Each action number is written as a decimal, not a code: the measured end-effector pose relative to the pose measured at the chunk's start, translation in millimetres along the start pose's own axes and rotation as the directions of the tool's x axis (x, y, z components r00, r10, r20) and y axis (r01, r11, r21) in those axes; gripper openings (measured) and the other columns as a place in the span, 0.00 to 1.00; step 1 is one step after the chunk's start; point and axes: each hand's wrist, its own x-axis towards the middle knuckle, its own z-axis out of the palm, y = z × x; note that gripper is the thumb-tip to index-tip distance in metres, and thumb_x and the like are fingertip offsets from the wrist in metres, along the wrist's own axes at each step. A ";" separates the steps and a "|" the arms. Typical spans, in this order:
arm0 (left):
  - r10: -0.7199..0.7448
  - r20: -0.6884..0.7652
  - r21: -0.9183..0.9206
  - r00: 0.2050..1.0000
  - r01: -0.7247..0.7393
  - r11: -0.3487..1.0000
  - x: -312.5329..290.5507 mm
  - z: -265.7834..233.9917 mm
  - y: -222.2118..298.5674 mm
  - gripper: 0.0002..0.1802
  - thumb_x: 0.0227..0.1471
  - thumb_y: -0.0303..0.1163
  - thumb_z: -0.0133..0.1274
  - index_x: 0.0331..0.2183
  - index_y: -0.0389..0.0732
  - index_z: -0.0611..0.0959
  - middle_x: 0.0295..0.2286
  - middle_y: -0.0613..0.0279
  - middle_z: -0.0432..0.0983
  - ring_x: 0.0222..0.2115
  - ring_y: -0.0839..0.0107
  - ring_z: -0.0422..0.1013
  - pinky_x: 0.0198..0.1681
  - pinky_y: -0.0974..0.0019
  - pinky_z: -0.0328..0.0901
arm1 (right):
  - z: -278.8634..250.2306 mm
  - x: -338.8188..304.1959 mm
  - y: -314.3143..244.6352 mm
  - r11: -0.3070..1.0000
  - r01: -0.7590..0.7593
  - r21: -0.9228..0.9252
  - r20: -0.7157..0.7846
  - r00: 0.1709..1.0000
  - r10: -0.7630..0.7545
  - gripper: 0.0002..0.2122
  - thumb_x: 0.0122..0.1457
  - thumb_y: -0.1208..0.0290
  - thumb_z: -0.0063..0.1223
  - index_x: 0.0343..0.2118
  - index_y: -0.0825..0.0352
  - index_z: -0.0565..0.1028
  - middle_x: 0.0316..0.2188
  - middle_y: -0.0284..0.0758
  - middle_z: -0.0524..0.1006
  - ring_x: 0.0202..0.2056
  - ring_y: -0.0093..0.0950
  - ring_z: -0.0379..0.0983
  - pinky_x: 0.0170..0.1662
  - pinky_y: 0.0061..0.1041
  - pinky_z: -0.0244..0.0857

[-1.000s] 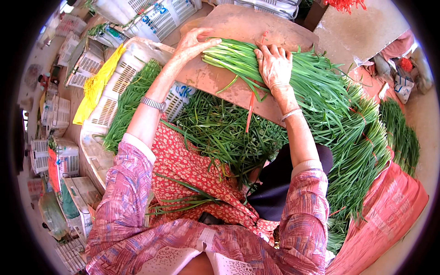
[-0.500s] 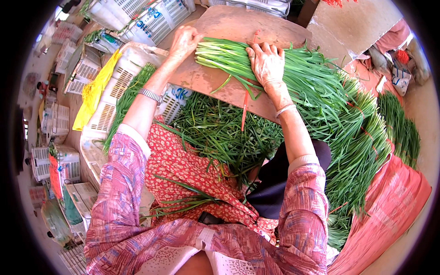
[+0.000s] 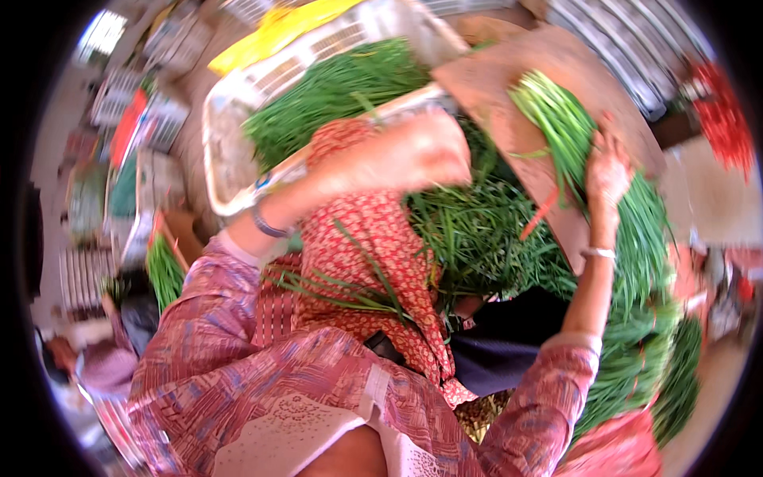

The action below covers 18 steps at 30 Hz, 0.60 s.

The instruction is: The person sorts bunches of green onions by hand, removing damaged leaves, and then bundles them together using a red ribbon.

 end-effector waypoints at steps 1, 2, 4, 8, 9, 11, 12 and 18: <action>0.140 0.024 0.044 0.990 -0.141 0.989 -19.9 28.7 3.5 0.20 0.50 0.42 0.61 0.39 0.37 0.81 0.36 0.58 0.76 0.45 0.59 0.69 0.51 0.60 0.65 | -10.3 4.2 -3.5 0.999 0.006 0.047 0.073 0.997 -0.009 0.21 0.66 0.53 0.35 0.62 0.40 0.62 0.53 0.34 0.72 0.53 0.39 0.69 0.57 0.49 0.56; 0.165 -0.044 0.061 0.985 -0.163 0.985 -45.2 47.8 2.9 0.22 0.50 0.43 0.61 0.41 0.36 0.80 0.39 0.57 0.76 0.46 0.59 0.69 0.51 0.60 0.65 | -15.6 8.8 -5.5 0.998 0.029 0.064 0.111 0.993 -0.036 0.20 0.67 0.51 0.34 0.62 0.38 0.61 0.52 0.33 0.72 0.53 0.38 0.69 0.55 0.50 0.58; 0.151 -0.129 0.087 0.980 -0.141 0.986 -88.5 50.0 3.2 0.25 0.50 0.43 0.61 0.44 0.36 0.80 0.41 0.56 0.75 0.48 0.59 0.69 0.52 0.59 0.65 | -35.6 16.5 -26.2 0.996 0.082 0.031 0.111 0.990 -0.085 0.22 0.64 0.50 0.42 0.62 0.34 0.60 0.53 0.30 0.72 0.51 0.39 0.71 0.48 0.54 0.64; -0.218 -0.313 -0.145 0.924 0.181 0.973 -149.3 -1.3 0.3 0.13 0.50 0.35 0.62 0.38 0.40 0.84 0.35 0.57 0.80 0.37 0.63 0.76 0.44 0.62 0.71 | -87.6 37.1 -28.2 0.953 0.243 0.181 -0.124 0.967 -0.223 0.21 0.63 0.56 0.48 0.59 0.46 0.66 0.51 0.39 0.73 0.51 0.41 0.71 0.50 0.44 0.66; -0.259 -0.411 -0.202 0.874 0.190 0.961 -165.6 -16.7 -7.8 0.08 0.50 0.32 0.62 0.32 0.38 0.85 0.29 0.61 0.81 0.31 0.70 0.77 0.37 0.67 0.71 | -108.0 38.4 -44.6 0.927 0.255 0.276 -0.144 0.964 -0.223 0.20 0.63 0.58 0.49 0.58 0.50 0.69 0.50 0.42 0.73 0.51 0.41 0.71 0.51 0.39 0.67; -0.555 -0.546 -0.431 0.628 0.357 0.829 -194.1 -41.6 -24.0 0.14 0.51 0.39 0.62 0.24 0.38 0.85 0.20 0.67 0.78 0.20 0.80 0.70 0.25 0.72 0.66 | -129.9 38.4 -81.0 0.804 0.338 0.489 -0.201 0.941 -0.273 0.15 0.65 0.66 0.48 0.53 0.62 0.73 0.45 0.40 0.78 0.45 0.32 0.75 0.48 0.30 0.69; -0.671 -0.538 -0.477 0.511 0.471 0.742 -230.1 -55.8 -28.7 0.15 0.53 0.40 0.61 0.22 0.40 0.84 0.18 0.71 0.75 0.20 0.85 0.67 0.23 0.75 0.62 | -128.7 33.7 -128.7 0.730 0.318 0.605 -0.129 0.944 -0.304 0.14 0.66 0.67 0.48 0.52 0.62 0.74 0.43 0.39 0.79 0.43 0.29 0.76 0.46 0.28 0.69; -0.539 -0.594 -0.133 0.597 0.588 0.798 -229.2 -92.4 -112.6 0.13 0.55 0.36 0.57 0.39 0.39 0.83 0.35 0.62 0.79 0.37 0.71 0.73 0.41 0.68 0.66 | -101.2 -7.9 -259.0 0.536 0.098 0.839 0.107 0.935 -0.337 0.07 0.62 0.73 0.51 0.40 0.66 0.78 0.31 0.38 0.80 0.32 0.26 0.77 0.37 0.24 0.70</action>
